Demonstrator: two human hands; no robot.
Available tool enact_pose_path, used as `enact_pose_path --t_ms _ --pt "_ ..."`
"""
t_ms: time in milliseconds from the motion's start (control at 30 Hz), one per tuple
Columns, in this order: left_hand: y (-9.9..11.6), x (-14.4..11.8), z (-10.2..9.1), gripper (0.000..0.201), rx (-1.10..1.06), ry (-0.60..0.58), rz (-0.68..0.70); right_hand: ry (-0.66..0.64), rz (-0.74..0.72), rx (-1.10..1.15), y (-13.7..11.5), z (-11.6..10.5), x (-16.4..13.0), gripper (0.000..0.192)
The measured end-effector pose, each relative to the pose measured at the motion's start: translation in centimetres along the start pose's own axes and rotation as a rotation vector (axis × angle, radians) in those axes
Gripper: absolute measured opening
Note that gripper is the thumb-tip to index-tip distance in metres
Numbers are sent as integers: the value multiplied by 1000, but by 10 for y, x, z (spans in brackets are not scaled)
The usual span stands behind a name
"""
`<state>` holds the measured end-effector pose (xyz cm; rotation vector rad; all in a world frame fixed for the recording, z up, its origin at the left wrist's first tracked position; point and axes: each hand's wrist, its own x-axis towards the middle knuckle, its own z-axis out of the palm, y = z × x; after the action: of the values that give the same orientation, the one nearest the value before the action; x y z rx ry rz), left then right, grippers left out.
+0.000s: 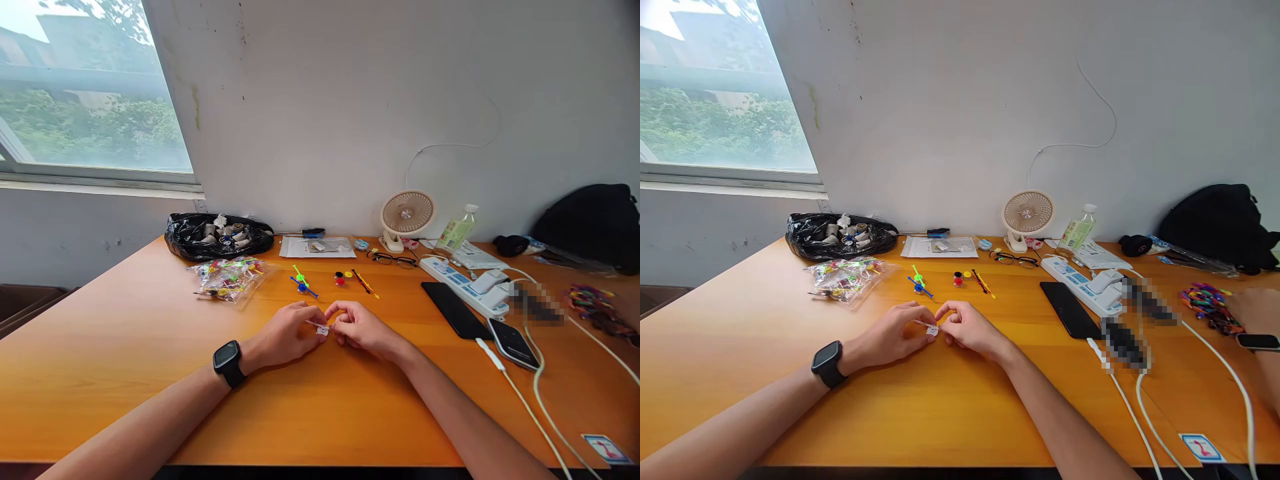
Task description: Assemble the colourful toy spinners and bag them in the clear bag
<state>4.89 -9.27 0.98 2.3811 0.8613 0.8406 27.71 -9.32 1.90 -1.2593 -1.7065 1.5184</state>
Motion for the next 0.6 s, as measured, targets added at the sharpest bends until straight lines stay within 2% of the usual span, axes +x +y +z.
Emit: enact_pose_path --t_ms 133,200,367,600 --pt "1 -1 -2 16 41 -14 14 -97 65 34 -4 -1 -7 29" --pt "-1 0 -3 18 84 -11 12 -62 57 29 -2 -1 -5 31" --pt "1 3 -5 17 206 6 79 140 -56 -89 7 -1 7 29" --pt "10 0 -5 10 286 -31 109 100 -68 -148 9 -1 6 24"
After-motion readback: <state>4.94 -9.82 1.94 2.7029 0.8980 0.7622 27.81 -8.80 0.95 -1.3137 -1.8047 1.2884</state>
